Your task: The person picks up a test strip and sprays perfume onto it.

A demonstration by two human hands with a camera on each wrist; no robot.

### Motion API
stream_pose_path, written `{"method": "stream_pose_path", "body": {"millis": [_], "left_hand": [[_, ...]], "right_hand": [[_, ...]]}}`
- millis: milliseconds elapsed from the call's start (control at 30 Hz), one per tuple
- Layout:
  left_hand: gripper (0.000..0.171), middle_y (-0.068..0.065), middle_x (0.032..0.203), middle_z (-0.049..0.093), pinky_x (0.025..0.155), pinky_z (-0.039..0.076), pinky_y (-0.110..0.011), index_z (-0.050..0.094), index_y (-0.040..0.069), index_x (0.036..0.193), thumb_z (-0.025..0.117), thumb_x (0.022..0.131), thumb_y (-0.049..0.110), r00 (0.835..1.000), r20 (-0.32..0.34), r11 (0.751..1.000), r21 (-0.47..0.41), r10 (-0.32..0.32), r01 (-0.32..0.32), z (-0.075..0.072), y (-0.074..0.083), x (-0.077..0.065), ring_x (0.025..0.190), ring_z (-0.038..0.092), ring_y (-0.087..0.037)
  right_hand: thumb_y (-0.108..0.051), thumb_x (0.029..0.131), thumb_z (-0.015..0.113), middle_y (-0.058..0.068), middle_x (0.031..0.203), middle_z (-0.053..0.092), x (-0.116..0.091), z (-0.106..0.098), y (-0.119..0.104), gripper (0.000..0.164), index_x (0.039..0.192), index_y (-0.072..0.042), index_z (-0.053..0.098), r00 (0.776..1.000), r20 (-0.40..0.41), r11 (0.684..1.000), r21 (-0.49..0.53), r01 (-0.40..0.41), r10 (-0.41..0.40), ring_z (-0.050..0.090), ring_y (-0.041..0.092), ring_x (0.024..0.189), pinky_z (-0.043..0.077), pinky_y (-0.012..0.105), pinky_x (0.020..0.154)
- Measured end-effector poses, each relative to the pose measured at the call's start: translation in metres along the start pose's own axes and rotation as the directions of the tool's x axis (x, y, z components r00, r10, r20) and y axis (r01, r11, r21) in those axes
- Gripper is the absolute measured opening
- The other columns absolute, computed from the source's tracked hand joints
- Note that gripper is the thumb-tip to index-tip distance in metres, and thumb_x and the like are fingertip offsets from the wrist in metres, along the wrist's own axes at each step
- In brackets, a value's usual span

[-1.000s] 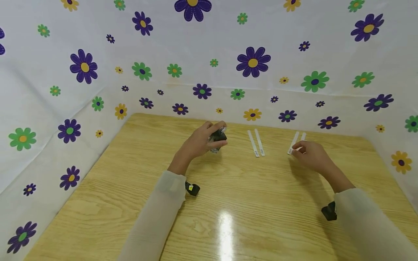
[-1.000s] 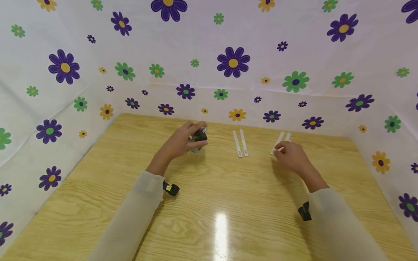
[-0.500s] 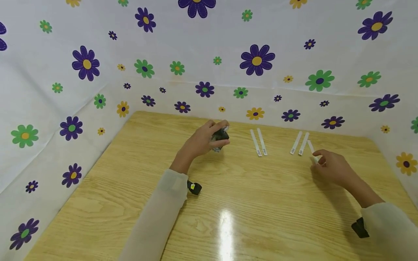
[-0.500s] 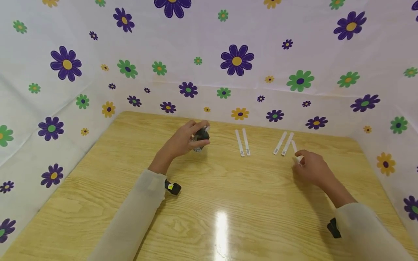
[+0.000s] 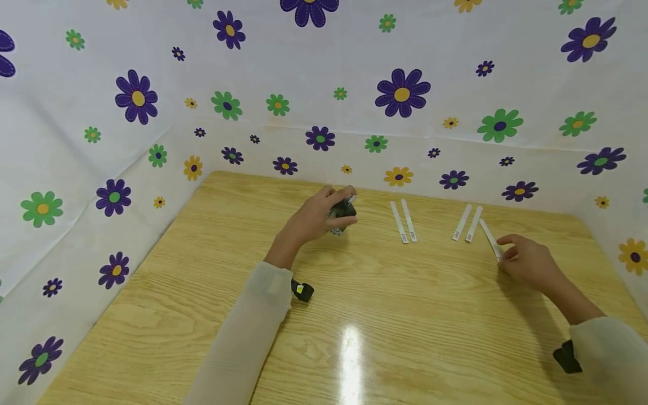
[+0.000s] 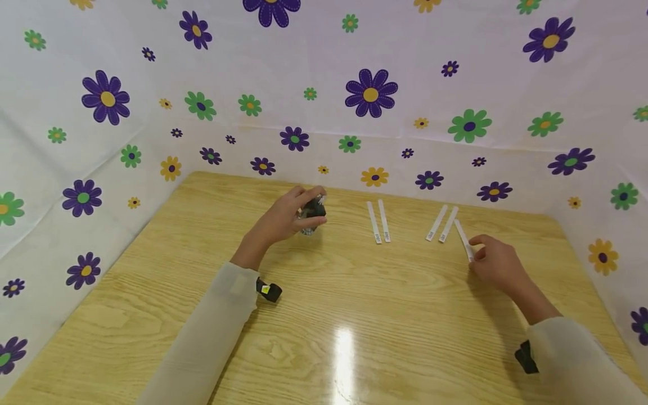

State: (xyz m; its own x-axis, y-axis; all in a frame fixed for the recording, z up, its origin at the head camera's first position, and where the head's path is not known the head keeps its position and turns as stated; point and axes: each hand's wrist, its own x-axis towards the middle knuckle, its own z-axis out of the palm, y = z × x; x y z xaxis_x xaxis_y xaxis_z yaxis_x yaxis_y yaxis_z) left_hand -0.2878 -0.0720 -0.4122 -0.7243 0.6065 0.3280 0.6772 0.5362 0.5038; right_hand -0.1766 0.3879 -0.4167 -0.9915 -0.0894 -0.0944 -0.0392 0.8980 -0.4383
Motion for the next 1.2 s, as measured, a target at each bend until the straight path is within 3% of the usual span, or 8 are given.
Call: {"method": "stream_pose_path", "body": {"millis": [167, 300, 467, 733, 1033, 1200], "left_hand": [[0.055, -0.014, 0.123, 0.053, 0.081, 0.053, -0.04, 0.049, 0.029, 0.148, 0.067, 0.099, 0.045, 1.0, -0.001, 1.0, 0.009, 0.013, -0.013, -0.001, 0.001, 0.0, 0.093, 0.057, -0.024], [0.055, -0.014, 0.123, 0.053, 0.08, 0.054, -0.04, 0.049, 0.028, 0.148, 0.068, 0.099, 0.044, 1.0, -0.006, 1.0, 0.006, 0.017, -0.017, -0.002, 0.002, 0.0, 0.093, 0.058, -0.024], [0.055, -0.014, 0.123, 0.053, 0.08, 0.053, -0.039, 0.049, 0.028, 0.148, 0.068, 0.099, 0.043, 1.0, -0.012, 1.0, 0.01, 0.021, -0.021, -0.002, 0.003, 0.0, 0.092, 0.057, -0.023], [0.057, -0.012, 0.123, 0.053, 0.08, 0.052, -0.04, 0.048, 0.029, 0.15, 0.067, 0.099, 0.047, 1.0, 0.005, 1.0, 0.008, -0.001, 0.001, -0.002, 0.003, -0.002, 0.092, 0.056, -0.023], [0.057, -0.013, 0.126, 0.053, 0.08, 0.051, -0.04, 0.049, 0.027, 0.15, 0.067, 0.099, 0.045, 1.0, -0.001, 1.0, 0.026, 0.014, -0.014, -0.002, 0.001, -0.002, 0.092, 0.056, -0.023], [0.058, -0.012, 0.126, 0.053, 0.08, 0.051, -0.04, 0.048, 0.028, 0.151, 0.066, 0.099, 0.047, 1.0, 0.005, 1.0, 0.027, 0.013, -0.013, 0.001, 0.0, 0.0, 0.092, 0.055, -0.022]], "right_hand": [[-0.008, 0.092, 0.072, 0.039, 0.113, 0.064, 0.0, -0.002, 0.004, 0.06, 0.139, 0.016, 0.043, 0.999, 0.016, 0.997, 0.067, -0.047, 0.046, 0.065, 0.049, 0.096, 0.054, 0.054, 0.075], [-0.008, 0.092, 0.072, 0.036, 0.111, 0.065, 0.0, -0.004, 0.005, 0.063, 0.141, 0.016, 0.041, 0.998, 0.019, 0.993, 0.097, -0.068, 0.066, 0.066, 0.044, 0.094, 0.054, 0.047, 0.073], [-0.009, 0.097, 0.065, 0.036, 0.11, 0.066, -0.001, -0.006, 0.005, 0.054, 0.139, 0.017, 0.043, 0.996, 0.033, 0.99, 0.11, -0.089, 0.086, 0.069, 0.033, 0.085, 0.054, 0.04, 0.068], [-0.017, 0.106, 0.054, 0.038, 0.115, 0.063, -0.004, -0.01, 0.009, 0.043, 0.135, 0.014, 0.05, 0.996, 0.022, 0.987, 0.135, -0.089, 0.087, 0.069, 0.031, 0.083, 0.054, 0.04, 0.066], [-0.018, 0.108, 0.052, 0.039, 0.119, 0.058, 0.006, -0.011, -0.015, 0.037, 0.131, 0.011, 0.055, 0.999, -0.029, 0.983, 0.184, -0.022, 0.028, 0.065, 0.041, 0.093, 0.054, 0.035, 0.065], [-0.014, 0.108, 0.053, 0.037, 0.118, 0.06, 0.009, -0.008, -0.031, 0.035, 0.132, 0.011, 0.055, 0.999, -0.043, 0.972, 0.233, 0.013, -0.003, 0.068, 0.039, 0.091, 0.056, 0.034, 0.065]]}}
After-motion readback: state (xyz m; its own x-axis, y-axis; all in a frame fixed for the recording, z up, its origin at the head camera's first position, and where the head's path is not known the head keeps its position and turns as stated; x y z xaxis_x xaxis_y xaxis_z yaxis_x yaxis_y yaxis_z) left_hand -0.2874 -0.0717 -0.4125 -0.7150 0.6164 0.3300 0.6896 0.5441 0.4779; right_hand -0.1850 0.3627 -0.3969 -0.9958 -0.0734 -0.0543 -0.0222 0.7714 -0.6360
